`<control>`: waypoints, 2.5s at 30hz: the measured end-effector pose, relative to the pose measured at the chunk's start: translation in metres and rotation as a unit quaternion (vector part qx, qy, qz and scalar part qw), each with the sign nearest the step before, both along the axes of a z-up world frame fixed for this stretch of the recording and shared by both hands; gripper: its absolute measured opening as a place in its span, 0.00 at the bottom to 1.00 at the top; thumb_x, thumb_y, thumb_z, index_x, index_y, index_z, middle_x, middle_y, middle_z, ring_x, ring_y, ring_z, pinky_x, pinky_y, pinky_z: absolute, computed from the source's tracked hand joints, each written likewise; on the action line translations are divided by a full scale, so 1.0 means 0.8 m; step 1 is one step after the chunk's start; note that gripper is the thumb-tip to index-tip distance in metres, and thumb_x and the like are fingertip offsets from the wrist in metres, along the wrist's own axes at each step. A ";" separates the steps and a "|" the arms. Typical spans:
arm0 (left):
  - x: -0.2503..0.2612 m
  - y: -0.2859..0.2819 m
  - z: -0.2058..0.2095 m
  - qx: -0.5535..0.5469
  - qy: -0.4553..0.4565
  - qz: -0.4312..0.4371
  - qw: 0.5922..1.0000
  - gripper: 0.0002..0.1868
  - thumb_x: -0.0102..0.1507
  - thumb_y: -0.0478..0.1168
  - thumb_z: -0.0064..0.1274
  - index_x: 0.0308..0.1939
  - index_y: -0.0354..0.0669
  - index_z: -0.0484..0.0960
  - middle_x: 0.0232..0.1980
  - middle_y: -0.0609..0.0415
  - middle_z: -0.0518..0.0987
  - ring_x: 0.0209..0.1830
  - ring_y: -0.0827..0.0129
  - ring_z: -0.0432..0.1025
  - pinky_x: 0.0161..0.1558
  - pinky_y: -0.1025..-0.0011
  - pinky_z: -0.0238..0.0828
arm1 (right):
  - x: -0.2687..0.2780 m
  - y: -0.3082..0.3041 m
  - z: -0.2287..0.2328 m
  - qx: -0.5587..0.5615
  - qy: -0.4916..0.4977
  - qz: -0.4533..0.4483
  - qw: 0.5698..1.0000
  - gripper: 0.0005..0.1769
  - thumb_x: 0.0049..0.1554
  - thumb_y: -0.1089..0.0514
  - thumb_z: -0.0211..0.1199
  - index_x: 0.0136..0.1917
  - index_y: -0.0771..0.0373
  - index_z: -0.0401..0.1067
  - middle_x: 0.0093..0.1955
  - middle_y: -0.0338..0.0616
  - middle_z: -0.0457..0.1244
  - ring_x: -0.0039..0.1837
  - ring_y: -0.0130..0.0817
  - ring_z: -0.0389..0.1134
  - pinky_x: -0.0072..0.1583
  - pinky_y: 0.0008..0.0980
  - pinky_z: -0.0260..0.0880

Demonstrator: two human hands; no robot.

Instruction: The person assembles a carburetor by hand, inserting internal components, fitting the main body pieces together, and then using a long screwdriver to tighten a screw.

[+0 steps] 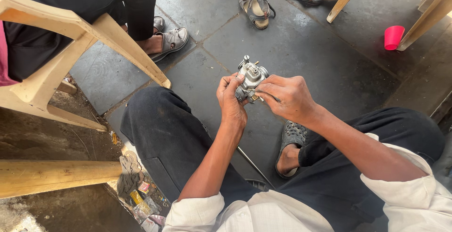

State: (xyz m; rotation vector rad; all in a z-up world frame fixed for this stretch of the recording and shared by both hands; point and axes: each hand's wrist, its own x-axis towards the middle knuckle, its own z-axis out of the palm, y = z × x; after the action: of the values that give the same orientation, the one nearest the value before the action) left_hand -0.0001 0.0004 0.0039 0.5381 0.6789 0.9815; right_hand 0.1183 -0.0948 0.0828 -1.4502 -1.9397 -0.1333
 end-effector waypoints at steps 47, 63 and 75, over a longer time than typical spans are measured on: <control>0.003 0.000 -0.013 0.022 -0.009 0.006 1.000 0.13 0.57 0.44 0.60 0.36 0.45 0.71 0.50 0.49 0.78 0.32 0.73 0.73 0.22 0.74 0.72 | -0.008 0.002 -0.008 0.013 -0.088 -0.008 0.996 0.08 0.54 0.63 0.72 0.47 0.67 0.77 0.44 0.43 0.68 0.35 0.33 0.69 0.37 0.31 0.68; 0.004 -0.001 -0.013 0.019 0.012 0.011 1.000 0.14 0.54 0.46 0.61 0.33 0.48 0.71 0.56 0.47 0.75 0.43 0.65 0.76 0.27 0.68 0.78 | 0.019 0.004 -0.003 -0.213 0.185 -0.065 0.957 0.09 0.54 0.59 0.71 0.44 0.67 0.78 0.24 0.37 0.58 0.26 0.19 0.51 0.31 0.27 0.50; 0.002 -0.002 -0.010 0.006 -0.007 0.008 1.000 0.12 0.56 0.43 0.60 0.33 0.48 0.71 0.55 0.52 0.75 0.39 0.68 0.74 0.27 0.68 0.75 | 0.002 0.000 -0.038 -0.217 0.344 -0.134 0.904 0.09 0.57 0.60 0.70 0.42 0.70 0.79 0.25 0.32 0.58 0.27 0.13 0.50 0.30 0.22 0.44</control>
State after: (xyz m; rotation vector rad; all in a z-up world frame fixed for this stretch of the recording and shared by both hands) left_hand 0.0015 -0.0012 -0.0041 0.5366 0.6658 1.0052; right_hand 0.1197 -0.0949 0.0526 -1.7342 -1.2204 0.6477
